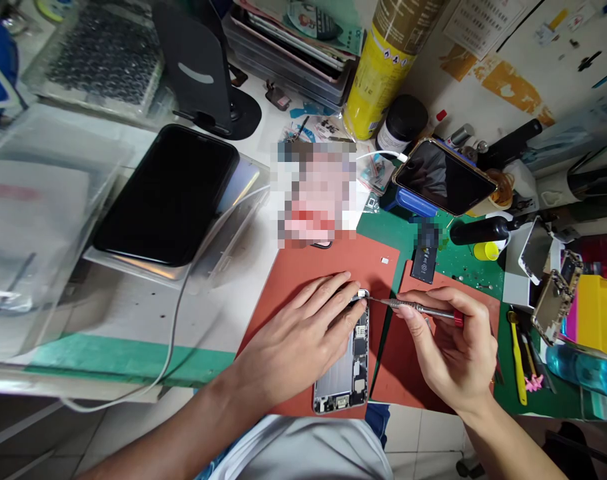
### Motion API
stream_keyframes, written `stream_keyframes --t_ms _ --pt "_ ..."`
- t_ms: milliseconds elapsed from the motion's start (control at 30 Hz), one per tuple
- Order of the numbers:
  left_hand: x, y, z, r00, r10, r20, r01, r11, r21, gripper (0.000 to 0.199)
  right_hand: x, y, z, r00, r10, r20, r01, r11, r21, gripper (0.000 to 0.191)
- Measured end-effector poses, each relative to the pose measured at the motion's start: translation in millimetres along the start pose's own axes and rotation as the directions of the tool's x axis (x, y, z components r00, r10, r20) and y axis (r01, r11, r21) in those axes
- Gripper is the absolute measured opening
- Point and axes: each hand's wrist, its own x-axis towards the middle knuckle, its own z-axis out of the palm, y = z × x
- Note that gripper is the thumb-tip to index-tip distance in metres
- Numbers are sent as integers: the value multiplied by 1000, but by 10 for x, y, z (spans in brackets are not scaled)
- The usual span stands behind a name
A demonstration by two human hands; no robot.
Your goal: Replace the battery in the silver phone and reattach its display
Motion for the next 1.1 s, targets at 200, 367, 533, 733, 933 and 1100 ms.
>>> stream_keyframes --t_ms 200,367,533,733,933,1100 --pt "-5 -2 2 1000 2 3 -2 1000 1 42 16 -20 -5 1000 -5 4 5 999 -34 55" --pt "6 2 -5 1000 -2 -4 2 1000 -3 43 -7 -13 -15 1000 12 8 -11 999 -36 56" --pt "7 1 -14 1000 -2 9 3 1000 -18 43 1 -21 -24 999 38 -12 -38 999 19 56" --pt "19 -7 -34 1000 -15 27 17 998 -59 43 -41 -124 -26 937 342 -67 -293 878 379 36" --pt "46 2 -65 999 -30 25 32 996 -86 41 -249 -154 55 838 545 -16 -442 697 565 30" --pt "32 -1 -57 998 -27 52 32 996 -80 41 -343 -146 135 833 553 -4 -446 676 587 29"
